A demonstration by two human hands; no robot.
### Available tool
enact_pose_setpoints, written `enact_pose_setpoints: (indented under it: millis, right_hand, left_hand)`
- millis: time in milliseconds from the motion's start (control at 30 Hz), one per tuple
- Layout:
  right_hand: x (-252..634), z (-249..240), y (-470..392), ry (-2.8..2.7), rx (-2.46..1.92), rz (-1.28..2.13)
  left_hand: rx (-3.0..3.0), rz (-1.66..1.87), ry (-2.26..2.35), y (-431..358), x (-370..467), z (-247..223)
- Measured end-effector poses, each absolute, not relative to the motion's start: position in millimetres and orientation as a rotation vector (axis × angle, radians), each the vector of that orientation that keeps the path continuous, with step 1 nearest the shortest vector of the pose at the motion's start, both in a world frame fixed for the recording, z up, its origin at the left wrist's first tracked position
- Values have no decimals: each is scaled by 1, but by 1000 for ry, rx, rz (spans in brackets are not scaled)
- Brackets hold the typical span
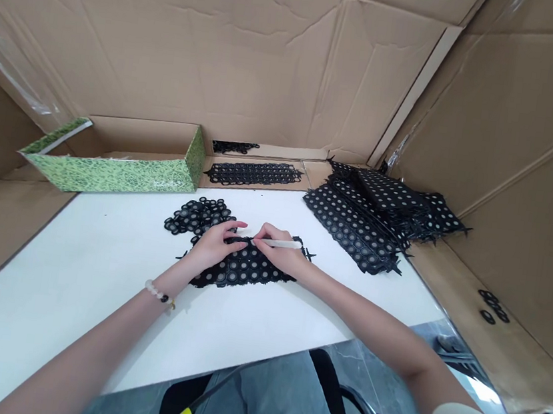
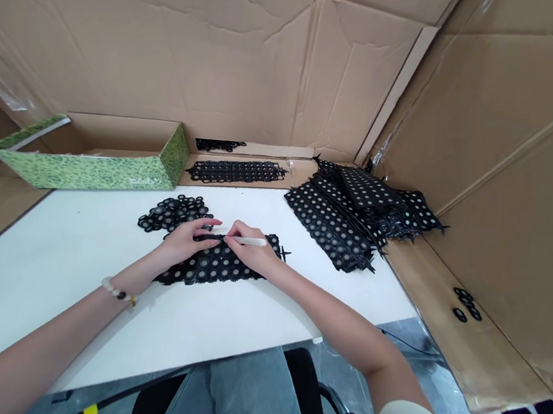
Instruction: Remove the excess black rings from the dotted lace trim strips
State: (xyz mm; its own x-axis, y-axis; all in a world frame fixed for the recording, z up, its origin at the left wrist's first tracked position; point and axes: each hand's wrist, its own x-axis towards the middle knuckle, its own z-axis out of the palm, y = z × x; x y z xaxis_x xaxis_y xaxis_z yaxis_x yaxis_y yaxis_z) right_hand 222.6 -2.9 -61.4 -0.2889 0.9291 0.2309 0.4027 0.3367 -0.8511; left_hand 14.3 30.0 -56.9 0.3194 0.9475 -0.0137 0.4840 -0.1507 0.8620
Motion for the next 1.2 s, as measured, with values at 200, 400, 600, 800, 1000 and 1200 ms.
enact_pose_setpoints:
  millis: [200,400,600,800,1000,1200]
  right_hand:
    - [253,-33,4,-1879,-1140,1053]
    - [233,-34,4,-1742,-1068,1108]
    - [213,-55,-1,-1726,-1120,1047]
    - [217,-57,-4,-1671,-1114,1116]
    - [218,-57,-3,-1671,-1142,1109]
    - [208,-59,-10,-1791,-1221,897]
  left_hand:
    - [2038,506,1216,30,6,-39]
    - [2020,642,1206,19,6,-50]
    - [1891,793,1176,8,8,-61]
    - [1821,854,1126,4,11,-64]
    - [1729,879,1118,8,12,-68]
    - [1633,855,1178,8,14,-63]
